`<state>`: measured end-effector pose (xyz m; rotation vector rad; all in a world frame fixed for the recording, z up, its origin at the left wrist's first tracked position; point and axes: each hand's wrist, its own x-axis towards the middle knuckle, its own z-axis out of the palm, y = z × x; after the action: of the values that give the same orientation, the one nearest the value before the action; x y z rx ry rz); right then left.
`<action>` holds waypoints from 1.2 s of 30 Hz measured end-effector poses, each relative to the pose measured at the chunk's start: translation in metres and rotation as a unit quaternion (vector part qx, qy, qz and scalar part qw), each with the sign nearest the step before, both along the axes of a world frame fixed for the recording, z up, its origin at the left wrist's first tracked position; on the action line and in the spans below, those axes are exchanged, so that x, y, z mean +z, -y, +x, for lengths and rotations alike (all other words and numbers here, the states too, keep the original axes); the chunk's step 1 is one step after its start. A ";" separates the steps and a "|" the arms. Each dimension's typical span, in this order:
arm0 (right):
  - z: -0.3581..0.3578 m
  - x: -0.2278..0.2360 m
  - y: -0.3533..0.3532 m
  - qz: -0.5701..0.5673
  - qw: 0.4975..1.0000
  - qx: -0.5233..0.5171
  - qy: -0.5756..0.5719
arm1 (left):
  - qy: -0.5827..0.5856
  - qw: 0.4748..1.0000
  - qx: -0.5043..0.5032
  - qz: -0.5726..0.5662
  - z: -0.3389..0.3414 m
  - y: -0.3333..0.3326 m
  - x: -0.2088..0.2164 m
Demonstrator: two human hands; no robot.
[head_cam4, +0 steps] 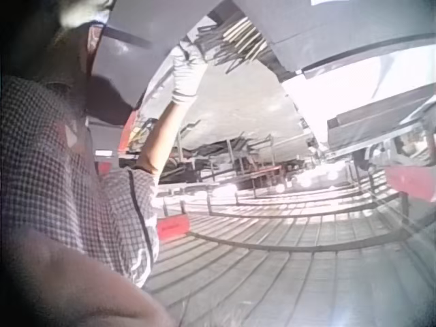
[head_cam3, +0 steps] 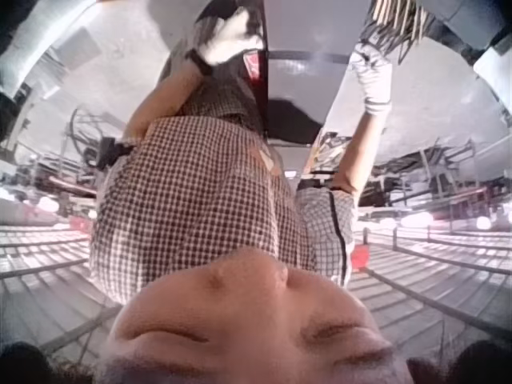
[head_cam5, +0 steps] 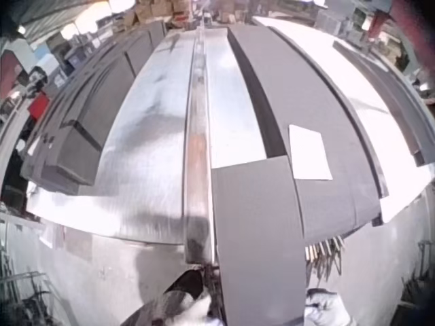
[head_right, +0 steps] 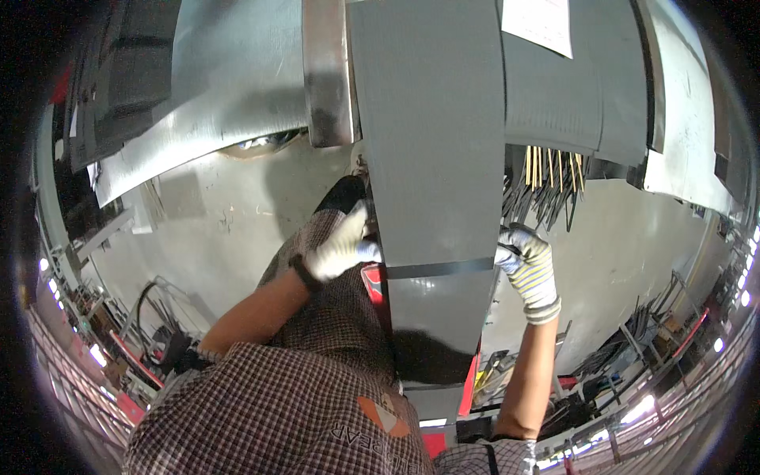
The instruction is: Bundling long grey building panels using adhesive tape in a factory setting.
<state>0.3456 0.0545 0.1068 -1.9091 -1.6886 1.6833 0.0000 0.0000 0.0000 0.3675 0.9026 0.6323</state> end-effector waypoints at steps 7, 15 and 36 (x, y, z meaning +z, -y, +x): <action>-0.148 0.065 0.014 0.311 0.916 -0.057 0.246 | -0.211 0.922 -0.186 0.266 0.056 -0.066 -0.079; -0.189 0.030 0.026 0.297 0.888 -0.020 0.351 | -0.161 0.920 -0.153 0.322 -0.048 -0.043 -0.025; -0.030 0.003 -0.035 0.139 0.990 0.002 -0.015 | -0.230 0.951 -0.158 0.131 0.028 -0.050 0.082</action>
<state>0.3159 0.0898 0.1098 -1.7450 -1.8066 1.3835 0.0278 0.0501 0.0817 0.9063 1.1734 0.3720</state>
